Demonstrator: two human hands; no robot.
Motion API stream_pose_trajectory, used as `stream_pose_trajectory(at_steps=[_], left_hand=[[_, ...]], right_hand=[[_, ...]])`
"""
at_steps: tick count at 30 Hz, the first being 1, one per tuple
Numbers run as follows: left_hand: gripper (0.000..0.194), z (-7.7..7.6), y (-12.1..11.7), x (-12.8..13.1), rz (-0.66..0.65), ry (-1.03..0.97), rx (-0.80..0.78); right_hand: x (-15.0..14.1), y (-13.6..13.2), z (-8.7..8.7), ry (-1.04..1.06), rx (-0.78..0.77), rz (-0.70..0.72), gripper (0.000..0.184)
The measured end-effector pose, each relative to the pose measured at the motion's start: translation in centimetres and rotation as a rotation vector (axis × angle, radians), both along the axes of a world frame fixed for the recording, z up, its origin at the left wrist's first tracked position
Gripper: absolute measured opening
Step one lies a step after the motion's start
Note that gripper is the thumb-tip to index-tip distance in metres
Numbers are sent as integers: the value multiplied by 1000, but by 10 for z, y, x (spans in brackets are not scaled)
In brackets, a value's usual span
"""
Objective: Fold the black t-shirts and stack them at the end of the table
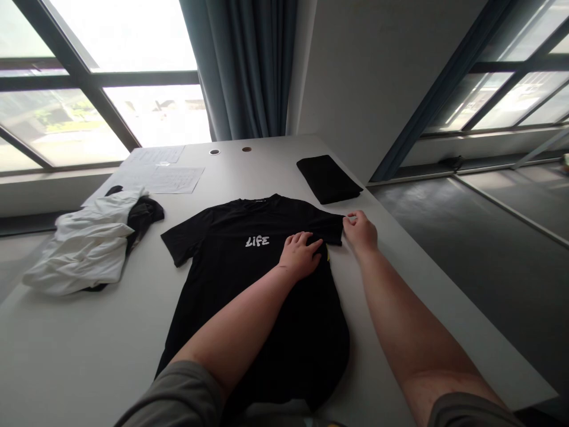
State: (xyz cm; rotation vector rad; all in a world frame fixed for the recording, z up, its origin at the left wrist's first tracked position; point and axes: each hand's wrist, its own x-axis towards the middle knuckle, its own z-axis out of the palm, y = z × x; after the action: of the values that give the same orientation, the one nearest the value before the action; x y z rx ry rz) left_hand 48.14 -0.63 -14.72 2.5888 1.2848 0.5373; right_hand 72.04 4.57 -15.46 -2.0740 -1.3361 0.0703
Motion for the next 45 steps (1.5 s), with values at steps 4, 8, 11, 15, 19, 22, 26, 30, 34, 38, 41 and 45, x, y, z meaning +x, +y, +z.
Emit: stream_pose_trajectory(at_steps=[4, 8, 11, 15, 19, 22, 26, 30, 34, 38, 41, 45], left_hand=[[46, -1, 0, 0, 5, 6, 6], [47, -1, 0, -1, -2, 5, -3], [47, -1, 1, -1, -6, 3, -3], [46, 0, 0, -1, 1, 2, 1], [46, 1, -1, -1, 1, -13, -4], [46, 2, -2, 0, 3, -6, -37], [44, 2, -3, 3, 14, 57, -116], [43, 3, -4, 1, -10, 55, -99], [37, 7, -4, -2, -19, 11, -57], [34, 11, -6, -1, -60, 6, -49], [37, 13, -8, 3, -104, 29, -54], [41, 14, -12, 6, -142, 65, -56]], right_hand=[[-9, -5, 1, 44, -1, 85, 28], [-13, -5, -2, 157, 67, 199, 34], [-11, -4, -6, 201, 85, 237, 30], [-10, -4, -4, 104, -9, 133, 20], [-13, -5, 1, -58, -152, 36, 19], [-16, -6, 4, -119, -174, 12, 20], [-17, -6, 5, -154, -205, -10, 20], [-17, -5, 2, -182, -210, -7, 16], [-17, -5, 0, -203, -223, -3, 30], [-17, -3, -2, -203, -250, -42, 57], [-17, 0, -4, -203, -269, -51, 58], [-13, 7, -6, -149, -194, -56, 31]])
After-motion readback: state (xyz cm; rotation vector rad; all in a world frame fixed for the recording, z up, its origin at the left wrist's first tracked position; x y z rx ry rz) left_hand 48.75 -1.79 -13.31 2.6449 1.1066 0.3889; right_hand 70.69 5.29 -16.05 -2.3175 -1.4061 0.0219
